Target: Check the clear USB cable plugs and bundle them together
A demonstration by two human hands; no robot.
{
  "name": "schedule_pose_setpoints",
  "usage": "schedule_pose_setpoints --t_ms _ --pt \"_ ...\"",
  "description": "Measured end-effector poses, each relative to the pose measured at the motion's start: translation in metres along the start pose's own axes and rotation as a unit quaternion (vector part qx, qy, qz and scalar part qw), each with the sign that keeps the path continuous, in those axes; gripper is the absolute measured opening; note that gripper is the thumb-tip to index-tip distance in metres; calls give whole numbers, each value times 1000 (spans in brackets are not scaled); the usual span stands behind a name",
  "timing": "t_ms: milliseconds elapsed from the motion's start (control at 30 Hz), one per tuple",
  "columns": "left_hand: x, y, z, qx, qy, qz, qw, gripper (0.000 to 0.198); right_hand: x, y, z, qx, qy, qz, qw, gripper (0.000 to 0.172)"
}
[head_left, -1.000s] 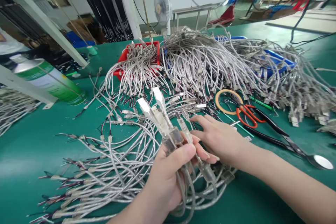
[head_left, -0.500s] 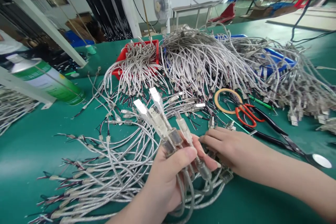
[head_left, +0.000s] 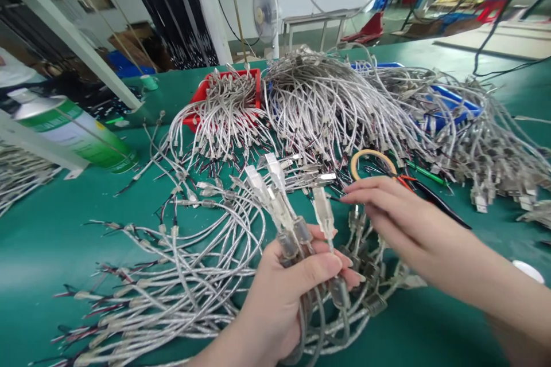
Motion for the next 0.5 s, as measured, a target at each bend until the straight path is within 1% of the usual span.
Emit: schedule_pose_setpoints --t_ms 100,167,200,267,333,400,433,500 --pt "1 1 2 6 -2 -16 1000 35 -1 11 -6 -69 -70 84 992 29" --pt "2 2 3 12 -1 -21 1000 34 0 9 -14 -82 -99 115 985 36" --pt "2 2 3 18 0 -23 1000 34 1 6 -18 -80 -96 111 986 41" --pt "3 2 3 34 6 -31 999 32 7 1 -22 -85 -49 76 992 49" --pt "4 0 3 49 10 -40 998 30 13 -2 -23 -102 6 59 993 52" --pt "4 -1 3 53 13 -44 998 28 17 -3 -22 -110 50 47 992 48" --pt "3 -1 3 51 11 -44 998 27 17 -4 -22 -111 58 39 991 45" --pt "3 -1 3 49 7 -44 998 27 16 -6 -24 -119 52 21 991 36"
Point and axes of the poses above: each hand's wrist, its own z-axis towards the middle knuckle, its own y-axis out of the back of the hand, x = y × z, the point moved 5 cm from there along z, towards the middle knuckle, and after that the axes turned 2 degrees about y, right-handed, at the moved point
